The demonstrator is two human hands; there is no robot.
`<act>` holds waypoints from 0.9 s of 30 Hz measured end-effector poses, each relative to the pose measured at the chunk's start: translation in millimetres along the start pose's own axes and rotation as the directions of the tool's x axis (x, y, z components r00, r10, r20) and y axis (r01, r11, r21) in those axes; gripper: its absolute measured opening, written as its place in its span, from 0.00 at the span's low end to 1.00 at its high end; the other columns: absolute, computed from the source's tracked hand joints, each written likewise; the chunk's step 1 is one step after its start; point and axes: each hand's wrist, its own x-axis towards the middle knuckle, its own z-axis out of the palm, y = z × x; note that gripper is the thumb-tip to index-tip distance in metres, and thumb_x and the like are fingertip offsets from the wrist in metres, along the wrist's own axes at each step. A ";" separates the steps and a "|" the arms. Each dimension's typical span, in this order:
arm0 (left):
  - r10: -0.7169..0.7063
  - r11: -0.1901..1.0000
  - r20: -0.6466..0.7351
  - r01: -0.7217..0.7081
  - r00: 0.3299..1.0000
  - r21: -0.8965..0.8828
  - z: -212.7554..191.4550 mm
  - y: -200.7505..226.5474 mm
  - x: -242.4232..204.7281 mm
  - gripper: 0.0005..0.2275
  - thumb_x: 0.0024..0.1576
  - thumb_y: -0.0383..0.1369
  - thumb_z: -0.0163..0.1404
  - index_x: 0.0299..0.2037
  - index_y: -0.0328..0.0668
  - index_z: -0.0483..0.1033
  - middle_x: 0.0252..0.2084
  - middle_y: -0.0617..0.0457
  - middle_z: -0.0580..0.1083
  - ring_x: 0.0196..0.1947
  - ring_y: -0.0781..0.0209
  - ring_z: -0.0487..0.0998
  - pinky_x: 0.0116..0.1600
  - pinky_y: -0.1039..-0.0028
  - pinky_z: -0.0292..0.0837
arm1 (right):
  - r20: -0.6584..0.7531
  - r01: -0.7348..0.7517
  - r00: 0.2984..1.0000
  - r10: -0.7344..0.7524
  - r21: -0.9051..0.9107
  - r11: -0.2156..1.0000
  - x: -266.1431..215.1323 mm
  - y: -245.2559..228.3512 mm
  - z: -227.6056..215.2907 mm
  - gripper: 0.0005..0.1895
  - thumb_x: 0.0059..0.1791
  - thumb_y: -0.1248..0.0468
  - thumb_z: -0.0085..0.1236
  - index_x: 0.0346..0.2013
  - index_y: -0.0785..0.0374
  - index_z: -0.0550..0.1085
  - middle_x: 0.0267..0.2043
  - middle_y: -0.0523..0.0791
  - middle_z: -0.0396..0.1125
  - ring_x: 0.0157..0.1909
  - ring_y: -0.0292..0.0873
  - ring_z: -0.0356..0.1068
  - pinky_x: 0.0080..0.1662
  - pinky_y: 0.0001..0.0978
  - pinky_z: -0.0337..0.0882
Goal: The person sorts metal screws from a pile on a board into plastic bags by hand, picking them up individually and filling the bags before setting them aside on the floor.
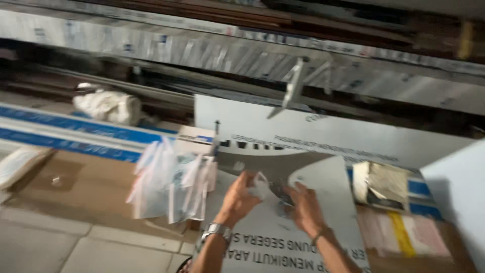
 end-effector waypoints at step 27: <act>-0.057 0.998 0.066 0.055 0.996 0.043 6.0 20.5 -8.7 0.29 0.40 0.32 0.64 0.54 0.46 0.68 0.49 0.43 0.76 0.53 0.41 0.76 0.56 0.52 0.71 | 0.260 -0.288 0.938 0.231 0.210 0.934 -31.0 -32.5 -37.0 0.11 0.53 0.57 0.44 0.40 0.58 0.72 0.37 0.46 0.64 0.47 0.52 0.67 0.45 0.40 0.68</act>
